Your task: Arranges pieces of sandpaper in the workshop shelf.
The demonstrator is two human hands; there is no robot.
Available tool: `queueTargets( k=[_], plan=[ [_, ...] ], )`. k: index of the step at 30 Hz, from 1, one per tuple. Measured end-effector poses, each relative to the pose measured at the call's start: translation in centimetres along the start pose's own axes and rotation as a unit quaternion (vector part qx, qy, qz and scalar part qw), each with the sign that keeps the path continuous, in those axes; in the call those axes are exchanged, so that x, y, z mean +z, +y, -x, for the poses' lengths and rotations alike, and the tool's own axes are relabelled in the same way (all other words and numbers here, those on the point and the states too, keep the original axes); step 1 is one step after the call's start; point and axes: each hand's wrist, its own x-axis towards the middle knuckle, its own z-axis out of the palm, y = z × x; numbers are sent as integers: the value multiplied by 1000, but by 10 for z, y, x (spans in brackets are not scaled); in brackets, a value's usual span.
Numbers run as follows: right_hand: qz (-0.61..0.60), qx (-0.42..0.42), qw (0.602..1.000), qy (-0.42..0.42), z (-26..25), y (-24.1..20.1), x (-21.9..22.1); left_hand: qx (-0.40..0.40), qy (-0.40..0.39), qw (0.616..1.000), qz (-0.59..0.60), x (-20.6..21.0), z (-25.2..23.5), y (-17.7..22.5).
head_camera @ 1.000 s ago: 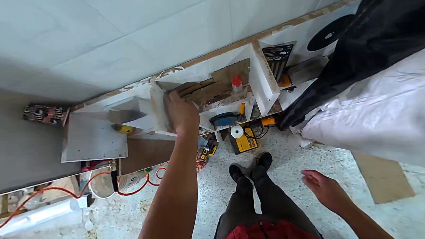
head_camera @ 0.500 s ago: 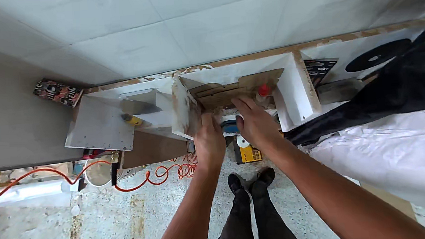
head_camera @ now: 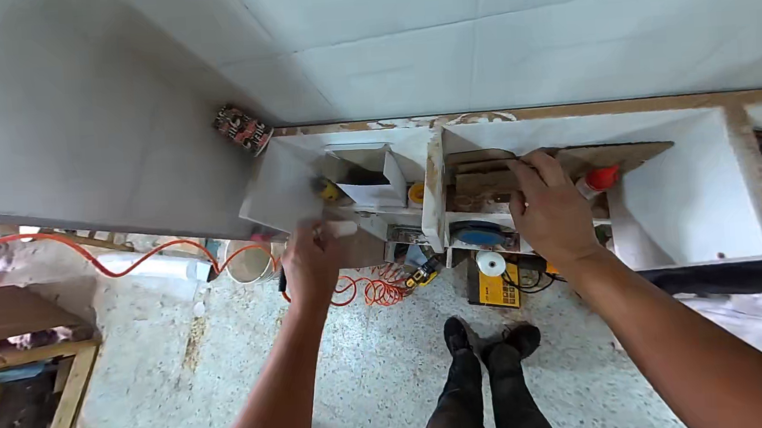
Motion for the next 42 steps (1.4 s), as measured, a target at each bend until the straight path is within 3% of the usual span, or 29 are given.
queueTargets(
  k=[6, 13, 23, 29, 33, 36, 38, 42],
  plan=[
    [32, 10, 999, -1, 4, -2, 3, -69, -67, 995, -29, 23, -71, -4],
    [73, -11, 997, 26, 15, 8, 15, -76, -33, 996, -24, 40, -88, -8],
    [56, -15, 998, 20, 27, 9, 9, -53, 6, 999, -1, 46, -81, -18],
    [-3, -9, 998, 55, 47, 11, 15, -9, 35, 997, 66, 21, -34, -14],
    [-21, 18, 998, 48, 53, 12, 17, 155, 46, 982, 93, -2, 20, 26],
    [-35, 24, 997, 57, 55, 12, 16, 297, 56, 950, 83, -9, 37, 89],
    [-42, 25, 997, 59, 57, 12, 17, 352, 40, 933, 62, -7, 28, 134],
    [-53, 28, 996, 64, 61, 11, 19, 382, -79, 920, -32, 5, -19, 199]
  ],
)
